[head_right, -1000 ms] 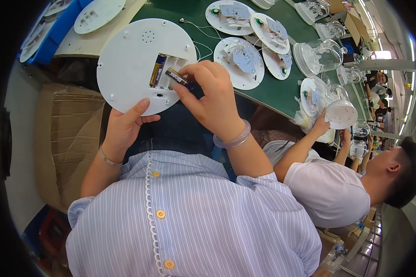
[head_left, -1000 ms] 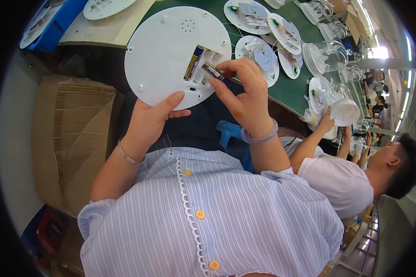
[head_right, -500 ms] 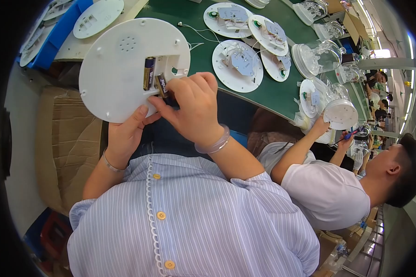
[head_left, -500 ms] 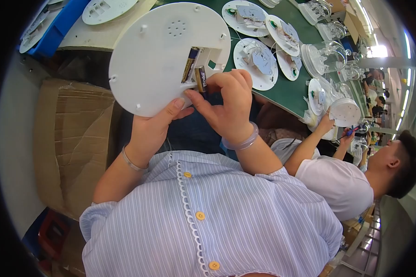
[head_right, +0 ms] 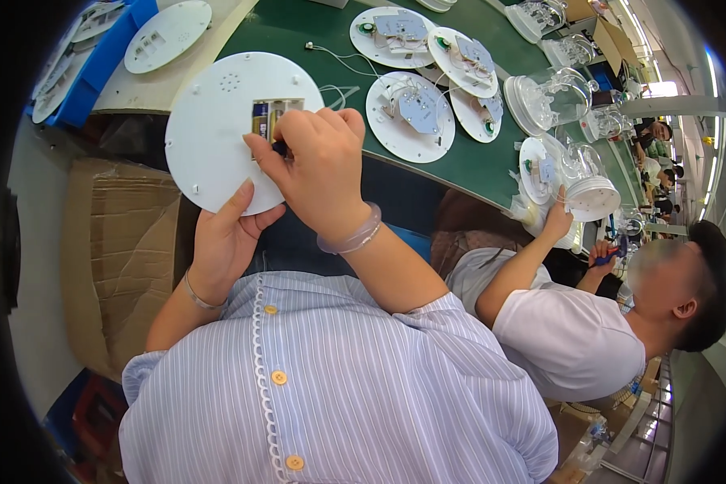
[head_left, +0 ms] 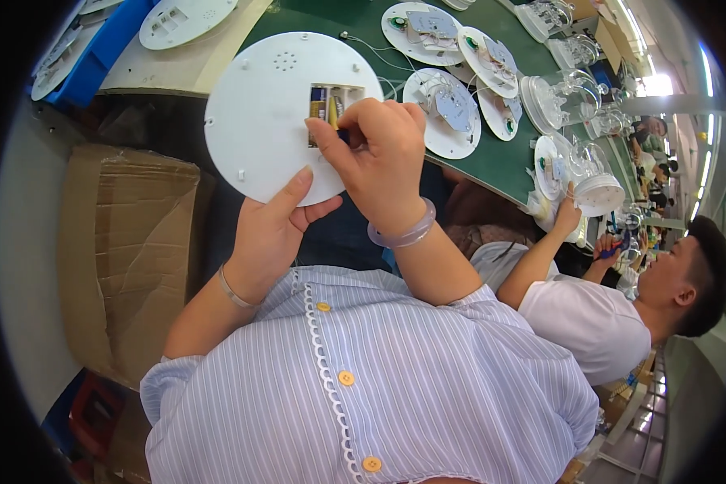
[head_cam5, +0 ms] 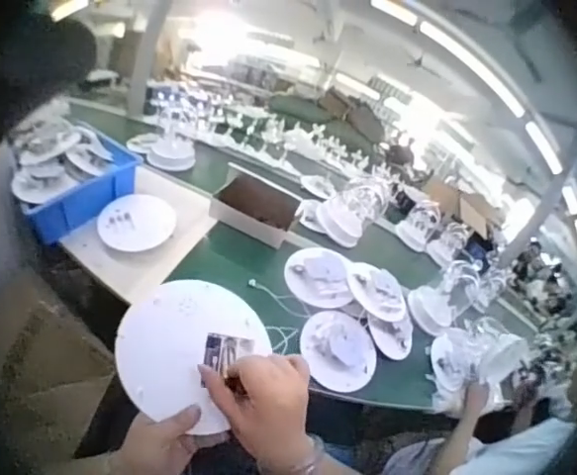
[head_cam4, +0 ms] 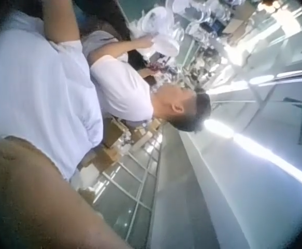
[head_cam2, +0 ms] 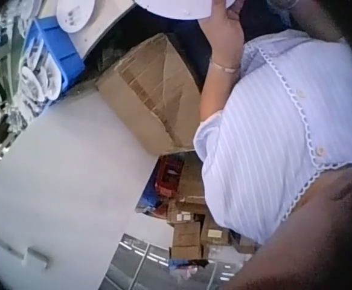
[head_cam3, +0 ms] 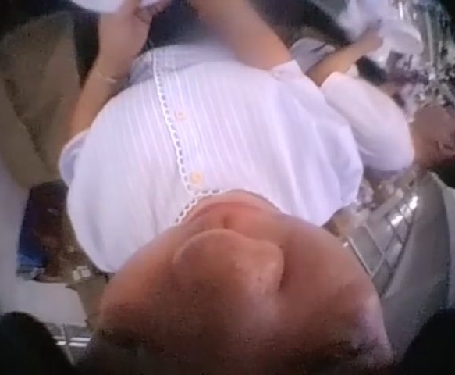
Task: Assembling light fixture bases by inserting batteries and organizing components on an assembly line.
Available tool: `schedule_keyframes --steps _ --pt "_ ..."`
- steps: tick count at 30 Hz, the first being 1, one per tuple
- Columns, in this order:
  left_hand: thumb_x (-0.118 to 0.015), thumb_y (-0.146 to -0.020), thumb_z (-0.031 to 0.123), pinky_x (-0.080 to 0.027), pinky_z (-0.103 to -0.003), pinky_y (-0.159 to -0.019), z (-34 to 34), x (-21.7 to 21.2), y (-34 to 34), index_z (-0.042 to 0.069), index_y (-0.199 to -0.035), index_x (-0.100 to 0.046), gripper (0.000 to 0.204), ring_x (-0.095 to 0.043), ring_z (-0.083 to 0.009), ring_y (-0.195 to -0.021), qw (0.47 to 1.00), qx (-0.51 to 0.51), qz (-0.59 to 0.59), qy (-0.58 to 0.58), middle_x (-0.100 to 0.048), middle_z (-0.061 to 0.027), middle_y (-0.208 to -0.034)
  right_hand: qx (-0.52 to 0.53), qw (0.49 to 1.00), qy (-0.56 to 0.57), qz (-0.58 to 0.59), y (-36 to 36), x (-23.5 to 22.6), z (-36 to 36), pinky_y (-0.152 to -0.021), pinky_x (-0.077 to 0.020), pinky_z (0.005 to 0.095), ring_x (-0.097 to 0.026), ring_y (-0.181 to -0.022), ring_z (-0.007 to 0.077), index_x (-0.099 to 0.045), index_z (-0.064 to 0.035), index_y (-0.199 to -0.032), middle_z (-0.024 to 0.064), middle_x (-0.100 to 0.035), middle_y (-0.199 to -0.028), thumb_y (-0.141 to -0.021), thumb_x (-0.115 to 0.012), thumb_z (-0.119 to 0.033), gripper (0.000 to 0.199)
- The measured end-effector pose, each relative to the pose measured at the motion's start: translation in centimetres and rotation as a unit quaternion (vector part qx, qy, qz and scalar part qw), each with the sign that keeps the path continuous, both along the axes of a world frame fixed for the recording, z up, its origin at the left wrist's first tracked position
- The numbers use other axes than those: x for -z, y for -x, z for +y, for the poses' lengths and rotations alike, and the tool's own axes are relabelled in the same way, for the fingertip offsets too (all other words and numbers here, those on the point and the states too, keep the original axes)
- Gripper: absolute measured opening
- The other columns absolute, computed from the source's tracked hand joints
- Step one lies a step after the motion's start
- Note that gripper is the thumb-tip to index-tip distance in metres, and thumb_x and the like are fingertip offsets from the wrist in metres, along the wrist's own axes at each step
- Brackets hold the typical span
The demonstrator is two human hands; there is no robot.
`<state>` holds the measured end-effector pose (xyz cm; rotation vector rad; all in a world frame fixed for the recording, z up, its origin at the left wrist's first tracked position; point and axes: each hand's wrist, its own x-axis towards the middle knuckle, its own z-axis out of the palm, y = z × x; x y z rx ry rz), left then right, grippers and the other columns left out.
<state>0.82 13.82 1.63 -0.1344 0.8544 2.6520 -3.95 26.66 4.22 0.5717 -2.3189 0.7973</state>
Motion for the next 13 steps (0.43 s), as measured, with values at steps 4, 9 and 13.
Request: schedule_keyframes --steps 4,9,13 --pt "-0.044 -0.085 0.009 -0.049 -0.032 -0.076 -0.4 0.6 -0.1 0.004 -0.116 -0.038 0.033 -0.052 -0.0194 -0.097 1.000 -0.009 -0.005 0.011 -0.049 -0.0098 -0.109 -0.032 0.999 -0.015 -0.013 -0.3 0.4 0.2 -0.066 -0.0304 0.0301 -0.044 -0.065 0.0177 -0.054 -0.0061 -0.070 0.0043 -0.049 -0.068 -0.066 -0.066 -0.016 0.017" --pt "-0.045 -0.084 0.009 -0.049 -0.032 -0.075 -0.4 0.5 -0.1 0.004 -0.117 -0.038 0.034 -0.052 -0.0199 -0.097 1.000 -0.022 -0.004 0.001 -0.048 -0.0099 -0.110 0.033 0.995 0.075 -0.065 -1.0 0.4 0.5 -0.087 -0.0291 0.0344 -0.043 -0.092 0.0207 -0.034 -0.0018 -0.112 0.0097 -0.040 -0.103 -0.069 -0.065 -0.018 0.055" --pt "-0.047 -0.084 0.011 -0.049 -0.033 -0.075 -0.3 0.6 -0.2 0.005 -0.118 -0.037 0.036 -0.052 -0.0212 -0.097 1.000 -0.020 0.010 0.007 -0.048 -0.0106 -0.111 -0.169 0.809 0.443 -0.348 -0.8 0.3 0.1 -0.092 -0.0261 0.0335 -0.035 -0.106 0.0202 -0.032 -0.0018 -0.114 0.0099 -0.039 -0.107 -0.071 -0.065 -0.023 0.058"
